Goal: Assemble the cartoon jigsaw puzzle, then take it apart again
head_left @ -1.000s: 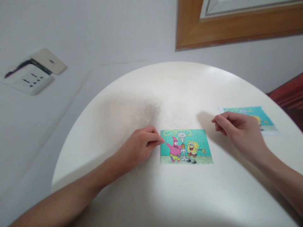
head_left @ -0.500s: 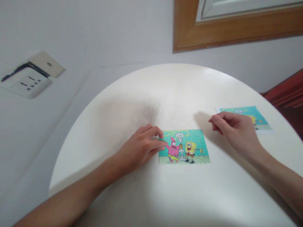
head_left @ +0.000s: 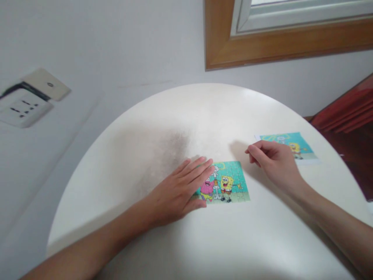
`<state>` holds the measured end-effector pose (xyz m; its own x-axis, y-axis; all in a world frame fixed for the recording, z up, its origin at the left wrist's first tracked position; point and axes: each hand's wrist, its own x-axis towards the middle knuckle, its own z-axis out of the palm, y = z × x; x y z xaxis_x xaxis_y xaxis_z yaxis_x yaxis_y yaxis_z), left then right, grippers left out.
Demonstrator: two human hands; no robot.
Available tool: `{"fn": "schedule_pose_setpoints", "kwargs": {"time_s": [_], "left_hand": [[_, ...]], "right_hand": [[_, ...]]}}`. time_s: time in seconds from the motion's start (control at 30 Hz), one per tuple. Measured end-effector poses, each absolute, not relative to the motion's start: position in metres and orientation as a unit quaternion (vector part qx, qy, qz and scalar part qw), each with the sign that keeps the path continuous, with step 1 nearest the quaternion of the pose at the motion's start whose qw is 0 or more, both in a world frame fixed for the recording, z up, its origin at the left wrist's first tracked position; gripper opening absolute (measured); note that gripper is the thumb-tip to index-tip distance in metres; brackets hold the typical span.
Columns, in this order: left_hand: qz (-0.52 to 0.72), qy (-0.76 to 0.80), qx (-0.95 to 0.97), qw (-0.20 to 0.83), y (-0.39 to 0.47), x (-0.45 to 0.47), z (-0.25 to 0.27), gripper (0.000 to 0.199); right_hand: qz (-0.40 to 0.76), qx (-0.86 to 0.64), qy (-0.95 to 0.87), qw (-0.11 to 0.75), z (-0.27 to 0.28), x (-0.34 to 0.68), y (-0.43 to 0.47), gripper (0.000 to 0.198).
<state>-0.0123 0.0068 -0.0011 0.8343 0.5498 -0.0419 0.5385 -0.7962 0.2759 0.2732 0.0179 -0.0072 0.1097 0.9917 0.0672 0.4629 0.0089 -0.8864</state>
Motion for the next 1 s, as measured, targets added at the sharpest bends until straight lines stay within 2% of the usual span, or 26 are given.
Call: {"fn": "schedule_pose_setpoints", "kwargs": {"time_s": [0.17, 0.43, 0.57, 0.8, 1.0], "left_hand": [[-0.014, 0.273, 0.952, 0.135, 0.007, -0.013, -0.009, 0.073], [0.007, 0.300, 0.949, 0.098, 0.010, -0.014, -0.013, 0.070], [0.001, 0.294, 0.952, 0.081, 0.011, -0.014, -0.015, 0.068], [0.013, 0.306, 0.950, 0.056, 0.005, -0.012, -0.015, 0.075], [-0.033, 0.311, 0.948, 0.058, -0.004, -0.008, -0.016, 0.083]], "right_hand": [[0.312, -0.609, -0.608, 0.403, -0.004, 0.270, 0.017, 0.026], [0.250, -0.544, -0.697, 0.396, -0.015, 0.251, 0.003, 0.019], [0.207, -0.472, -0.790, 0.333, -0.017, 0.232, -0.013, 0.033], [0.076, -0.499, -0.844, 0.182, -0.031, 0.203, -0.049, 0.067], [0.069, -0.498, -0.852, 0.144, -0.036, 0.202, -0.053, 0.077]]}}
